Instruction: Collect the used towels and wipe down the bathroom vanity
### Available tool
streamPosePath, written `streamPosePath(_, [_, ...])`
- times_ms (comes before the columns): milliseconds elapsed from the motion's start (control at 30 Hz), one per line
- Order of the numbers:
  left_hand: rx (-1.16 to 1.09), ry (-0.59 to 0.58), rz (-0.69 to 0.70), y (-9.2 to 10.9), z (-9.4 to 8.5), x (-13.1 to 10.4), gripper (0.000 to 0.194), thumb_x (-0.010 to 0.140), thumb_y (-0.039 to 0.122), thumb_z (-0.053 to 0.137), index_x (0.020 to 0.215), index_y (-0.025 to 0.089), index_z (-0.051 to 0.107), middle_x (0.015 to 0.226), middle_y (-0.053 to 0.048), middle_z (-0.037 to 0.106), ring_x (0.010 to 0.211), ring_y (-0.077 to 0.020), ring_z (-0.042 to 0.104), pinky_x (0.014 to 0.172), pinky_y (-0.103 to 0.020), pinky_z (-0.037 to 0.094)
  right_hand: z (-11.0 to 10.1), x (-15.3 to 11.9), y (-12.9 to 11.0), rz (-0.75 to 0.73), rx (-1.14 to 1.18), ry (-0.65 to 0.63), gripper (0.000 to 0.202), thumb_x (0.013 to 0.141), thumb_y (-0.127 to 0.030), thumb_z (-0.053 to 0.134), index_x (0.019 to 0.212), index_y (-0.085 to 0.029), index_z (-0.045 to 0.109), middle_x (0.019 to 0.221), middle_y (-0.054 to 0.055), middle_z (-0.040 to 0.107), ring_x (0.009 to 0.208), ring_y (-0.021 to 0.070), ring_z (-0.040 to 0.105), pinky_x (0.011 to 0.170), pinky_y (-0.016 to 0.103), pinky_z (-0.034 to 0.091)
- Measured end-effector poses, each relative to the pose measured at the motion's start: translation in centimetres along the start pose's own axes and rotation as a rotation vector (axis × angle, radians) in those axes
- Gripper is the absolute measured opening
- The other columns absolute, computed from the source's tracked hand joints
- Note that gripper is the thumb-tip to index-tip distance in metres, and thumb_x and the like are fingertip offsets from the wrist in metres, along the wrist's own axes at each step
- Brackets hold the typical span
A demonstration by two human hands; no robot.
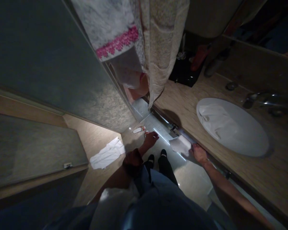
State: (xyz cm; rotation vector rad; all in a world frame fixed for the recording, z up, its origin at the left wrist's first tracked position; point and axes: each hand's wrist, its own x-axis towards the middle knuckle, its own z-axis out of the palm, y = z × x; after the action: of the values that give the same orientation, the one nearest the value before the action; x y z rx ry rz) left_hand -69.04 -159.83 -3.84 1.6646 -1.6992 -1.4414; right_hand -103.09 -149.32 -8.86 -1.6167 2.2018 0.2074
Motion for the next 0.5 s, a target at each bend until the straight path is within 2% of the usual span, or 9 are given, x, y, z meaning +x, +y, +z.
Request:
streamPosePath(100, [0.001,0.005,-0.010,-0.5,0.5,-0.6,0.004,0.082,0.012,0.068,0.084,0.015,0.069,0.089,-0.006,0.074,0.081,-0.0166,0.067,0.083,-0.030,0.050,-1.4,1.1,-1.8,-0.045,0.059,-0.026,0.032,0.086,-0.011,0.057,0.117,-0.007,0.066,0.118,0.024,0.063,0.110,0.0307,0.061,0.093,0.038,0.044])
streamPosePath(167, [0.005,0.003,-0.009,-0.7,0.9,-0.8,0.005,0.080,0.012,0.070,0.081,0.016,0.069,0.088,-0.005,0.075,0.080,-0.0160,0.067,0.082,-0.029,0.050,-2.4,0.3,-4.8,-0.041,0.126,-0.025,0.034,0.084,-0.009,0.054,0.116,-0.003,0.066,0.116,0.028,0.063,0.109,0.0327,0.061,0.095,0.043,0.044])
streamPosePath(233, [0.017,0.018,-0.002,-0.4,0.9,-0.5,0.004,0.080,0.013,0.070,0.082,0.016,0.069,0.089,-0.005,0.075,0.080,-0.0159,0.067,0.082,-0.029,0.050,-2.9,-2.6,-10.0,-0.091,0.224,-0.021,0.037,0.081,-0.013,0.059,0.116,-0.004,0.067,0.119,0.026,0.063,0.113,0.0320,0.061,0.100,0.042,0.044])
streamPosePath(300, [0.035,0.051,0.015,0.3,0.5,0.4,0.003,0.083,0.013,0.067,0.083,0.015,0.069,0.092,-0.008,0.075,0.083,-0.0168,0.069,0.084,-0.030,0.050,-2.7,-6.8,-16.8,-0.256,0.368,-0.056,0.048,0.071,-0.029,0.075,0.117,-0.017,0.069,0.121,0.011,0.067,0.113,0.0246,0.062,0.101,0.031,0.046])
streamPosePath(333, [0.041,0.067,0.030,0.9,0.2,1.1,0.004,0.084,0.013,0.064,0.084,0.014,0.068,0.094,-0.009,0.075,0.085,-0.0173,0.069,0.085,-0.030,0.050,-2.4,-8.7,-20.1,-0.390,0.470,-0.118,0.054,0.065,-0.038,0.079,0.116,-0.027,0.069,0.117,0.001,0.070,0.107,0.0202,0.065,0.095,0.026,0.050])
streamPosePath(400, [0.046,0.079,0.075,2.3,-0.3,2.6,0.007,0.086,0.014,0.061,0.087,0.014,0.067,0.096,-0.010,0.075,0.085,-0.0179,0.070,0.082,-0.030,0.051,-2.4,-11.3,-25.1,-0.666,0.837,-0.301,0.045,0.066,-0.055,0.071,0.107,-0.036,0.072,0.101,-0.007,0.073,0.090,0.0198,0.066,0.086,0.031,0.053])
streamPosePath(433, [0.044,0.072,0.107,3.0,-0.4,3.1,0.008,0.087,0.015,0.060,0.090,0.015,0.067,0.096,-0.009,0.075,0.084,-0.0176,0.070,0.080,-0.030,0.052,-2.9,-12.0,-26.0,-0.672,0.920,-0.388,0.037,0.066,-0.060,0.068,0.095,-0.038,0.073,0.085,-0.010,0.071,0.076,0.0181,0.063,0.076,0.030,0.052])
streamPosePath(467, [0.042,0.057,0.142,3.7,-0.3,3.5,0.009,0.087,0.017,0.059,0.092,0.015,0.067,0.096,-0.008,0.075,0.082,-0.0169,0.070,0.077,-0.029,0.052,-3.9,-12.5,-25.7,-0.619,0.982,-0.444,0.032,0.065,-0.062,0.067,0.083,-0.036,0.073,0.072,-0.009,0.066,0.066,0.0172,0.058,0.069,0.030,0.050])
streamPosePath(500, [0.043,0.035,0.181,4.3,-0.1,3.5,0.010,0.088,0.019,0.060,0.093,0.016,0.067,0.096,-0.007,0.075,0.079,-0.0161,0.070,0.075,-0.028,0.053,-5.4,-13.0,-24.2,-0.532,1.025,-0.430,0.031,0.064,-0.062,0.069,0.078,-0.034,0.072,0.066,-0.008,0.063,0.063,0.0177,0.056,0.065,0.031,0.048])
